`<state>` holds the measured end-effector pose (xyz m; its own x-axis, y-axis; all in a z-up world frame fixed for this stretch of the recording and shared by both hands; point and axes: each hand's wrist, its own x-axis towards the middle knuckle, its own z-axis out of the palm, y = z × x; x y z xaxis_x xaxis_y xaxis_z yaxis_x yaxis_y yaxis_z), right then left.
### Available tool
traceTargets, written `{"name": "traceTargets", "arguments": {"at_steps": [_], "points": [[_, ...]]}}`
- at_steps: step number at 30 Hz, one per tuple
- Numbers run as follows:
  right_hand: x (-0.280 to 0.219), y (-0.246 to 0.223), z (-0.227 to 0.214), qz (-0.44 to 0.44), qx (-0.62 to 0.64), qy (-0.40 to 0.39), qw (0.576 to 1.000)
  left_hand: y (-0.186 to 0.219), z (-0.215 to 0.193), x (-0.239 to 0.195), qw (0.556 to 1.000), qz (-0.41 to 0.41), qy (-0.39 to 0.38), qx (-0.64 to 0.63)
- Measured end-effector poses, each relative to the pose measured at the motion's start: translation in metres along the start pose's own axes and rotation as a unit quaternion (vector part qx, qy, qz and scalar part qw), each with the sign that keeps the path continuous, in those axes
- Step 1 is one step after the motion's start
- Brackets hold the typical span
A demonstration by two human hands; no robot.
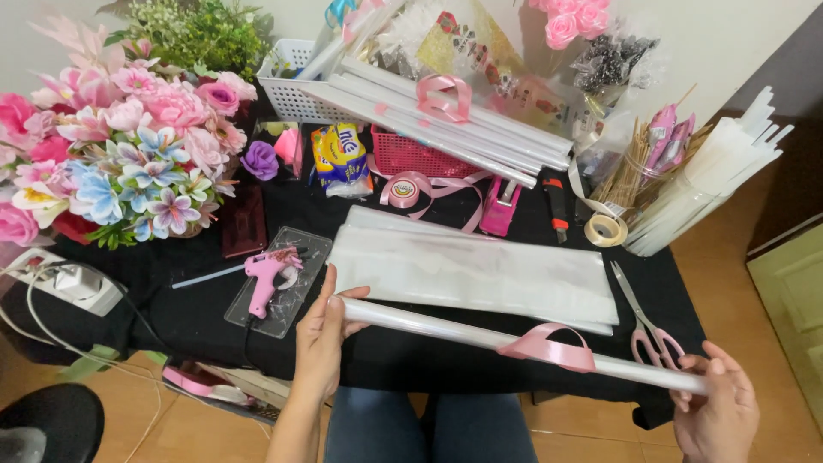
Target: The person is preparing floral packaging by measuring and cutting pink ribbon and wrapping it around a white support rod.
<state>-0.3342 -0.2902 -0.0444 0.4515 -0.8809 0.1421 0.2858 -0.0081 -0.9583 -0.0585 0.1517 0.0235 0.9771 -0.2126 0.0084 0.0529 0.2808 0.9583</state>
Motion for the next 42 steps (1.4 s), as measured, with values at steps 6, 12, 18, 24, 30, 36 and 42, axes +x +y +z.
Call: {"name": "traceTargets", "arguments": {"at_steps": [6, 12, 18, 24, 30, 36, 42], "points": [[0.002, -0.005, -0.002, 0.004, 0.018, -0.013, 1.0, -0.005, -0.007, -0.009, 0.997, 0.015, 0.059, -0.042], [0.009, 0.016, -0.019, 0.009, 0.083, -0.169, 0.982, 0.0, -0.017, 0.003, 0.997, 0.036, 0.05, -0.045], [0.027, 0.044, -0.029, 0.017, 0.154, -0.219, 0.964, 0.002, -0.008, 0.055, 0.995, 0.037, 0.069, -0.067], [0.057, 0.03, 0.014, 0.03, 0.131, -0.065, 0.989, -0.003, 0.038, 0.112, 0.987, 0.122, 0.029, -0.104], [0.09, -0.012, 0.054, -0.027, 0.13, 0.069, 0.989, -0.056, 0.057, 0.154, 0.975, 0.197, 0.102, -0.022], [0.181, 0.031, -0.019, -0.083, 0.051, 0.063, 0.993, -0.078, 0.048, 0.155, 0.964, 0.243, 0.085, 0.07], [0.205, 0.043, -0.024, -0.085, 0.016, 0.053, 0.995, -0.08, 0.048, 0.152, 0.972, 0.203, 0.082, 0.085]]}}
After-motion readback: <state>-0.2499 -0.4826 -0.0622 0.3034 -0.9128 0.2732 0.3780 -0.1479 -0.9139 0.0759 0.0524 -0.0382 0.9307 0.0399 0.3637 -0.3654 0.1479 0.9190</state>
